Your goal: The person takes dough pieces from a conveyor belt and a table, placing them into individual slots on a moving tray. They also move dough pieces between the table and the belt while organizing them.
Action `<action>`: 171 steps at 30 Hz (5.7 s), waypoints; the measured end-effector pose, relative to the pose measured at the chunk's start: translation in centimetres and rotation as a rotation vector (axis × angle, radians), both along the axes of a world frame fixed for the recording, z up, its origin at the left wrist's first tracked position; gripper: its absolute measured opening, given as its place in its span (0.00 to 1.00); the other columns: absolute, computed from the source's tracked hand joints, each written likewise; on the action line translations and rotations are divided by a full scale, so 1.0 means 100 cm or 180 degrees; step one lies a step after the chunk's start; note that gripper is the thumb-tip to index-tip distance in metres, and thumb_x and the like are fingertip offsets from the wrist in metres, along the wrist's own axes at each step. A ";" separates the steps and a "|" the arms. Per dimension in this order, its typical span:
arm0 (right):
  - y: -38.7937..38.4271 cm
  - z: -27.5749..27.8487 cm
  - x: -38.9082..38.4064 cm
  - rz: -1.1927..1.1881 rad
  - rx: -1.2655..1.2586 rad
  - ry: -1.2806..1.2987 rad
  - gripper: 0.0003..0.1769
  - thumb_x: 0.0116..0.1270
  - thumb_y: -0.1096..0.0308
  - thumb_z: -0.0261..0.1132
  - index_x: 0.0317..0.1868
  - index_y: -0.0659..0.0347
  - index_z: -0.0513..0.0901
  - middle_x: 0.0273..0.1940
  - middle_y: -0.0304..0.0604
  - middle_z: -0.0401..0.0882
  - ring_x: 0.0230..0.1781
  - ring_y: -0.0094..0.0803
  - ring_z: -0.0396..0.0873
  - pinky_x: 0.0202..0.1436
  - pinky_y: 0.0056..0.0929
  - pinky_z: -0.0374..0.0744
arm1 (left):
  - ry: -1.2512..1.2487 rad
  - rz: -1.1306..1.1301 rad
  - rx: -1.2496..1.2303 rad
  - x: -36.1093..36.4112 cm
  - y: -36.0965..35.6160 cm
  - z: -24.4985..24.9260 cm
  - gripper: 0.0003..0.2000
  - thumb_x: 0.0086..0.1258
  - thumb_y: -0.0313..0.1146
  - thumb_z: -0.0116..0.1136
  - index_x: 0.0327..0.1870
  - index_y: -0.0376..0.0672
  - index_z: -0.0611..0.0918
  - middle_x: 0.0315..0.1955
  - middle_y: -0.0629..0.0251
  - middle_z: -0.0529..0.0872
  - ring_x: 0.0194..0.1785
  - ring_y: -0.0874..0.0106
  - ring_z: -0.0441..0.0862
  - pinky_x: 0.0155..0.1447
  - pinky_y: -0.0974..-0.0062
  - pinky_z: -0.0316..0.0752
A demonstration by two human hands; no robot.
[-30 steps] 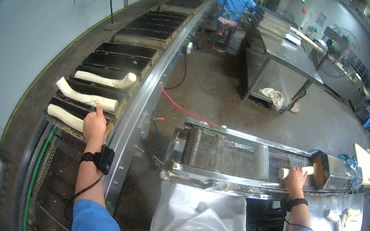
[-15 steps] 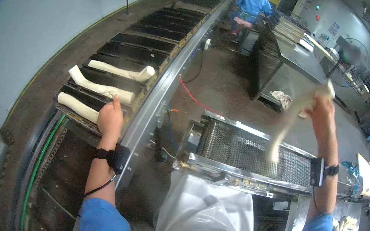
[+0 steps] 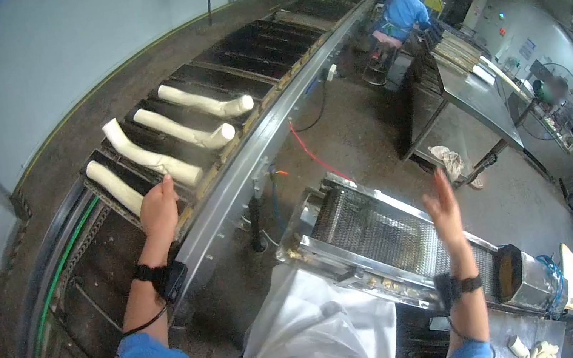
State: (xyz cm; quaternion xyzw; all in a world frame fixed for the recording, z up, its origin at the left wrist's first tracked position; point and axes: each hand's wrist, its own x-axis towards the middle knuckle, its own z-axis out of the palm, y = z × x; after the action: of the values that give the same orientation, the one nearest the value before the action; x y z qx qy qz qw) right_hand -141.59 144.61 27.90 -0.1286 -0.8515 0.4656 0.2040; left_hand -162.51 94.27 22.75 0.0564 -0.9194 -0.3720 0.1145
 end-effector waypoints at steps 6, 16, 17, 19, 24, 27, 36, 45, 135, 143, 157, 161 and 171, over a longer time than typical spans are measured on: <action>0.074 -0.149 0.157 -0.2107 0.2338 -0.1800 0.37 0.70 0.63 0.61 0.74 0.66 0.57 0.73 0.67 0.53 0.74 0.60 0.53 0.76 0.51 0.55 | 0.0964 0.0005 0.0246 0.000 -0.041 -0.029 0.14 0.77 0.40 0.52 0.50 0.38 0.80 0.42 0.58 0.79 0.43 0.67 0.77 0.47 0.69 0.71; 0.124 -0.189 0.232 -0.3017 0.2258 -0.2136 0.35 0.69 0.67 0.54 0.74 0.66 0.55 0.73 0.64 0.55 0.75 0.55 0.55 0.77 0.49 0.52 | 0.0520 0.0824 0.0756 -0.041 -0.043 -0.017 0.35 0.74 0.46 0.55 0.72 0.30 0.59 0.71 0.42 0.61 0.74 0.52 0.58 0.75 0.61 0.53; 0.122 -0.188 0.229 -0.3020 0.2337 -0.2035 0.37 0.67 0.69 0.54 0.75 0.66 0.54 0.73 0.63 0.55 0.75 0.55 0.55 0.77 0.49 0.53 | 0.0456 0.0879 0.0870 -0.042 -0.044 -0.013 0.36 0.73 0.45 0.55 0.74 0.30 0.56 0.71 0.42 0.59 0.74 0.51 0.57 0.76 0.62 0.53; 0.122 -0.188 0.226 -0.3011 0.2400 -0.1933 0.38 0.65 0.72 0.54 0.76 0.65 0.53 0.74 0.62 0.55 0.75 0.54 0.55 0.77 0.48 0.53 | 0.0325 0.1197 0.1421 -0.041 -0.052 -0.023 0.37 0.74 0.44 0.55 0.74 0.28 0.54 0.71 0.42 0.60 0.75 0.52 0.57 0.76 0.62 0.54; 0.132 -0.184 0.221 -0.2942 0.2390 -0.1753 0.43 0.60 0.78 0.55 0.77 0.58 0.52 0.75 0.58 0.53 0.75 0.53 0.55 0.76 0.51 0.54 | 0.0005 0.1508 0.1796 -0.041 -0.102 -0.053 0.33 0.73 0.47 0.56 0.71 0.31 0.64 0.65 0.46 0.70 0.64 0.55 0.72 0.67 0.59 0.66; 0.131 -0.162 0.208 -0.2880 0.2057 -0.1938 0.44 0.58 0.80 0.55 0.77 0.55 0.52 0.76 0.53 0.52 0.75 0.53 0.54 0.76 0.50 0.55 | -0.0150 0.1557 0.0974 -0.013 -0.106 -0.031 0.30 0.73 0.50 0.54 0.63 0.31 0.74 0.54 0.48 0.81 0.52 0.60 0.78 0.59 0.59 0.69; 0.145 -0.165 0.184 -0.2429 0.2590 -0.2224 0.41 0.56 0.77 0.64 0.72 0.56 0.61 0.75 0.47 0.57 0.78 0.52 0.49 0.74 0.60 0.56 | 0.0879 0.1049 -0.0677 0.073 -0.093 -0.004 0.20 0.62 0.35 0.66 0.55 0.42 0.80 0.55 0.55 0.78 0.57 0.62 0.75 0.61 0.67 0.69; 0.110 -0.148 0.155 -0.1961 0.2799 -0.2000 0.24 0.58 0.76 0.62 0.57 0.58 0.74 0.60 0.45 0.74 0.69 0.44 0.64 0.73 0.61 0.57 | -0.0423 0.0348 0.2689 0.070 -0.060 0.005 0.16 0.66 0.25 0.59 0.55 0.41 0.79 0.49 0.66 0.79 0.55 0.72 0.74 0.59 0.75 0.67; 0.057 -0.106 0.106 -0.1905 0.2547 -0.1099 0.09 0.53 0.72 0.63 0.37 0.56 0.81 0.38 0.47 0.81 0.47 0.45 0.78 0.60 0.43 0.71 | 0.0943 -0.2492 -0.1598 -0.035 0.142 -0.039 0.15 0.55 0.26 0.60 0.45 0.32 0.82 0.65 0.47 0.70 0.69 0.51 0.66 0.70 0.58 0.64; 0.006 -0.051 0.121 -0.1279 0.2202 -0.1400 0.12 0.49 0.75 0.65 0.38 0.57 0.81 0.42 0.43 0.80 0.47 0.39 0.78 0.58 0.39 0.73 | 0.0755 -0.2384 -0.2016 -0.031 0.157 -0.013 0.15 0.60 0.24 0.56 0.49 0.32 0.81 0.67 0.52 0.69 0.69 0.55 0.67 0.71 0.61 0.64; -0.054 -0.105 0.457 -0.6627 0.1266 -0.0684 0.16 0.59 0.72 0.65 0.48 0.64 0.77 0.43 0.48 0.78 0.46 0.41 0.77 0.54 0.42 0.76 | 0.0872 -0.2423 -0.2048 -0.042 0.160 -0.024 0.16 0.61 0.21 0.56 0.50 0.29 0.79 0.67 0.49 0.68 0.70 0.53 0.66 0.71 0.60 0.63; -0.059 -0.105 0.438 -0.5091 0.3116 -0.2302 0.15 0.66 0.67 0.64 0.52 0.62 0.80 0.56 0.56 0.76 0.65 0.52 0.68 0.70 0.54 0.64 | 0.0748 -0.2483 -0.1952 -0.042 0.163 -0.020 0.15 0.61 0.21 0.56 0.49 0.29 0.80 0.67 0.49 0.68 0.70 0.52 0.65 0.72 0.60 0.63; 0.020 -0.108 0.379 -0.4280 0.2444 -0.1341 0.18 0.66 0.72 0.59 0.56 0.62 0.78 0.62 0.66 0.70 0.64 0.58 0.69 0.68 0.46 0.69 | 0.0885 -0.2543 -0.1831 -0.048 0.160 -0.024 0.13 0.61 0.22 0.55 0.46 0.28 0.80 0.66 0.47 0.68 0.69 0.51 0.66 0.71 0.59 0.64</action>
State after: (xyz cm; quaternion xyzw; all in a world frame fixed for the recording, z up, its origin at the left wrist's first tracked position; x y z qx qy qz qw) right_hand -103.73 146.60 17.05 -0.6201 -0.7130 -0.1165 0.3059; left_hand -167.30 110.25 20.33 -0.3833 -0.9105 -0.1226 0.0955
